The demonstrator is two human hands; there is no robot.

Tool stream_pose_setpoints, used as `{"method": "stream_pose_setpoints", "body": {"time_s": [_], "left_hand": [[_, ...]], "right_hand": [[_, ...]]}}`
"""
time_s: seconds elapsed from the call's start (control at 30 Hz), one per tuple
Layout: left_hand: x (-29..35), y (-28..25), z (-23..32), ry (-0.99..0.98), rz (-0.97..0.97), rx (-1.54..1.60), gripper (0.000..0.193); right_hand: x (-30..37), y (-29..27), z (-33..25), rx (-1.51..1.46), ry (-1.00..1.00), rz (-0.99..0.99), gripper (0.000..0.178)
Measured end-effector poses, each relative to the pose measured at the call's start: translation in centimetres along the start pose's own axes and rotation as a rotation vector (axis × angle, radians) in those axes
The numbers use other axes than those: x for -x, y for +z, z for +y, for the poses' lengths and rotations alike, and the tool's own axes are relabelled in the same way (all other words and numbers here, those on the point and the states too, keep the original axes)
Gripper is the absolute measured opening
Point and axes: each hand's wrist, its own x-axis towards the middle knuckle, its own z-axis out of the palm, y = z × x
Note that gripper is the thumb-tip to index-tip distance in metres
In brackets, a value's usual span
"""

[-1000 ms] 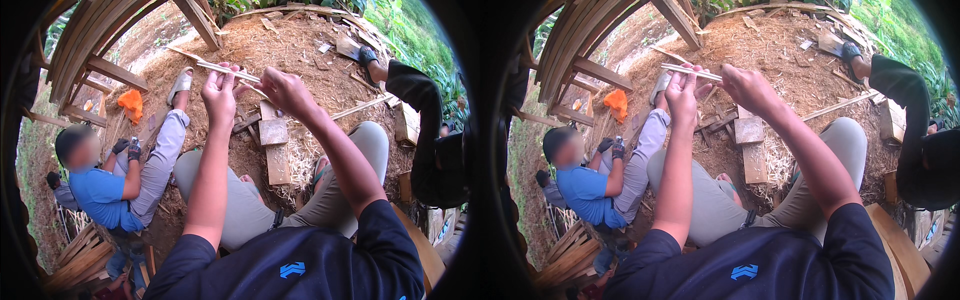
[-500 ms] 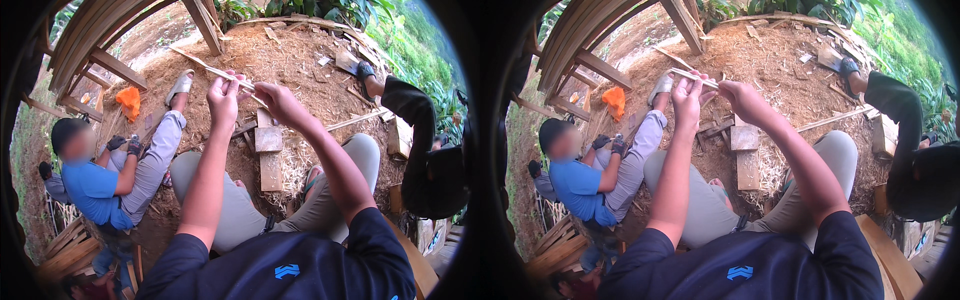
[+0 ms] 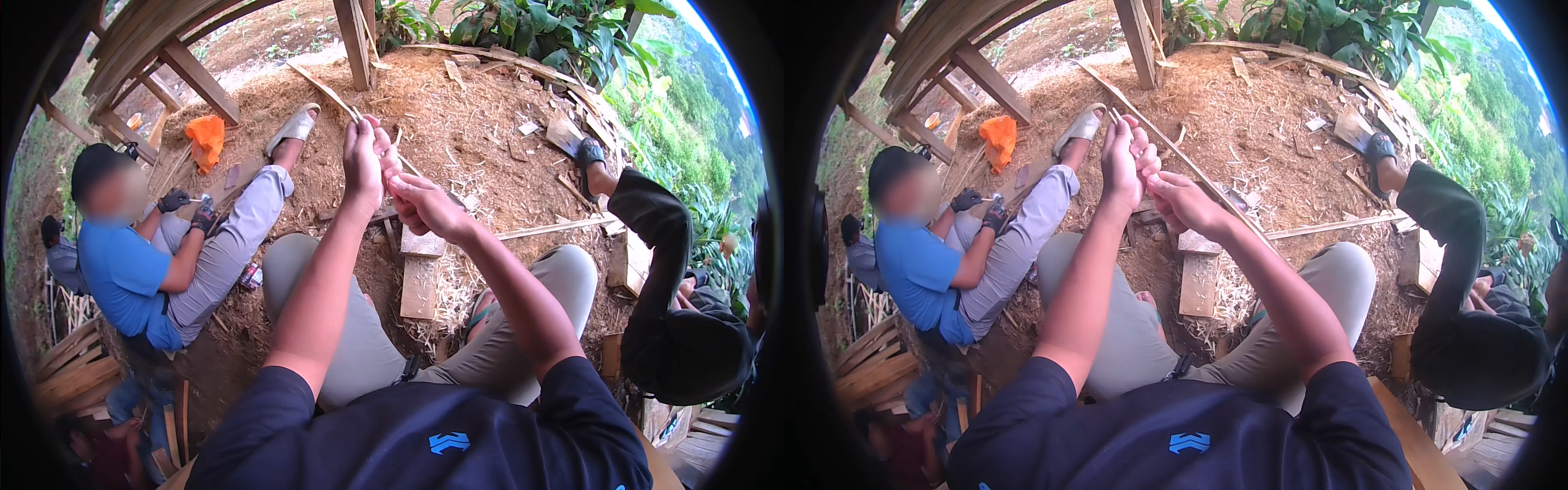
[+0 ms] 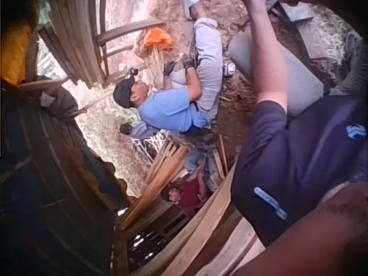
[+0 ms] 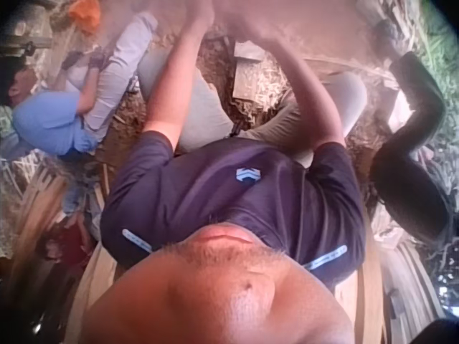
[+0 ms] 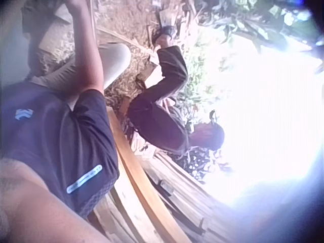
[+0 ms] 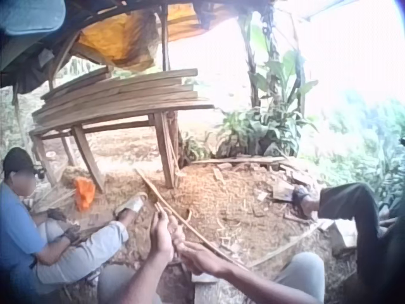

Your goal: The person sits on the ground and uses a knife to split a long piece of bamboo into thin strips. They hold the bamboo with one hand and carefully guide the knife along the length of the material to separate the layers.

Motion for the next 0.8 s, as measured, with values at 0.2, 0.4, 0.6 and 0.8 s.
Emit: {"method": "stream_pose_setpoints", "body": {"time_s": [0.2, 0.4, 0.6, 0.8], "left_hand": [[-0.5, -0.1, 0.0, -0.156, -0.013, -0.078, 0.024], [-0.8, -0.4, -0.5, -0.287, -0.237, -0.639, 0.024], [-1.2, -0.8, -2.2, -0.347, -0.167, -0.629, 0.036], [0.7, 1.9, -4.2, -0.336, -0.125, -0.388, 0.048]], "right_hand": [[-0.7, -0.3, 1.7, -0.219, -0.022, -0.145, 0.032], [-1.0, -2.0, 0.1, -0.415, -0.011, 0.070, 0.033], [-0.4, -2.9, -0.1, -0.314, -0.107, 0.143, 0.023], [-1.8, -4.5, 0.0, -0.447, -0.387, 0.367, 0.017]]}}
